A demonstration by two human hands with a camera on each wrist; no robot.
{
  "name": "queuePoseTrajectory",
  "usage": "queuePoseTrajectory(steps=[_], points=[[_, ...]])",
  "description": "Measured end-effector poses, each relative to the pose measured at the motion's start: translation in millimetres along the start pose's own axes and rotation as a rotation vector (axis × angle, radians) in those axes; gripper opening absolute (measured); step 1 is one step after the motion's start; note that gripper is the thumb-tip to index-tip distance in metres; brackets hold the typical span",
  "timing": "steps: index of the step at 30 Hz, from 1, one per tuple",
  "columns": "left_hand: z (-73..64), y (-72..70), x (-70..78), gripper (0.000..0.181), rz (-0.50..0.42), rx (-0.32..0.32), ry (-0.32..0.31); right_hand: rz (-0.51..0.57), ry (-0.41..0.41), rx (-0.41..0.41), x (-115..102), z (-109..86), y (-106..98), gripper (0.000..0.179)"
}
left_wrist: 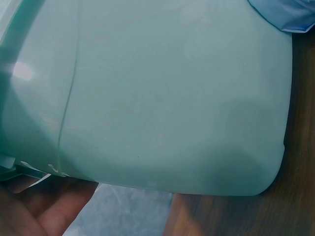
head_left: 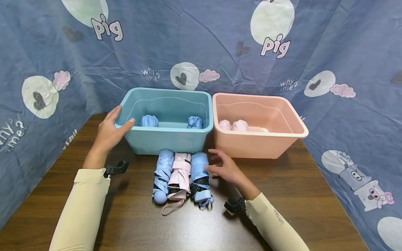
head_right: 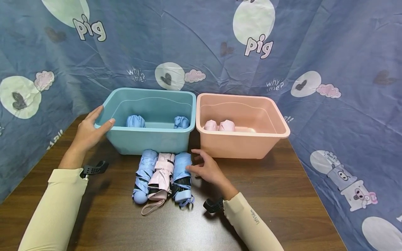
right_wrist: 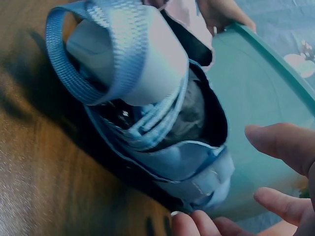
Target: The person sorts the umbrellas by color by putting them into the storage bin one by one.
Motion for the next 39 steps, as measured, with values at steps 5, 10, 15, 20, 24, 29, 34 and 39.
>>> queuePoseTrajectory(steps=[5, 10, 15, 20, 24, 29, 34, 39], points=[[0.6, 0.8, -2.5, 0.082, 0.005, -0.001, 0.006, -0.045, 0.016, -0.023, 13.8, 4.3, 8.3, 0.070], [0.9, 1.0, -2.5, 0.081, 0.010, 0.004, 0.012, -0.098, 0.034, -0.036, 14.6, 4.8, 15.3, 0.074], [0.5, 0.6, -1.3, 0.081, 0.012, 0.010, 0.018, -0.184, 0.020, -0.024, 10.8, 6.2, 18.5, 0.077], [0.4, -0.3, -1.4, 0.081, 0.013, 0.010, 0.017, -0.264, -0.049, -0.014, 4.1, 9.6, 22.7, 0.076], [0.8, -0.1, -3.3, 0.081, 0.011, 0.010, 0.020, -0.310, -0.112, 0.001, -2.3, 10.9, 27.9, 0.075], [1.2, 0.3, -4.7, 0.081, -0.001, 0.009, 0.021, -0.411, -0.117, 0.047, -6.7, 10.7, 31.5, 0.077], [1.3, 0.6, -5.3, 0.081, -0.003, 0.007, 0.018, -0.489, -0.043, 0.071, -2.0, 12.2, 33.5, 0.079], [1.9, 0.8, -5.1, 0.082, -0.004, 0.006, 0.017, -0.528, -0.037, 0.061, -2.2, 13.4, 36.7, 0.075]])
Point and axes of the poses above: each hand's wrist, its own z-axis towards the middle knuckle, its own y-axis out of the palm, x = y × z, the point moved 10 cm from there along z, towards the middle knuckle, and after that the axes turned 3 degrees about -z, right-handed, at the moved point
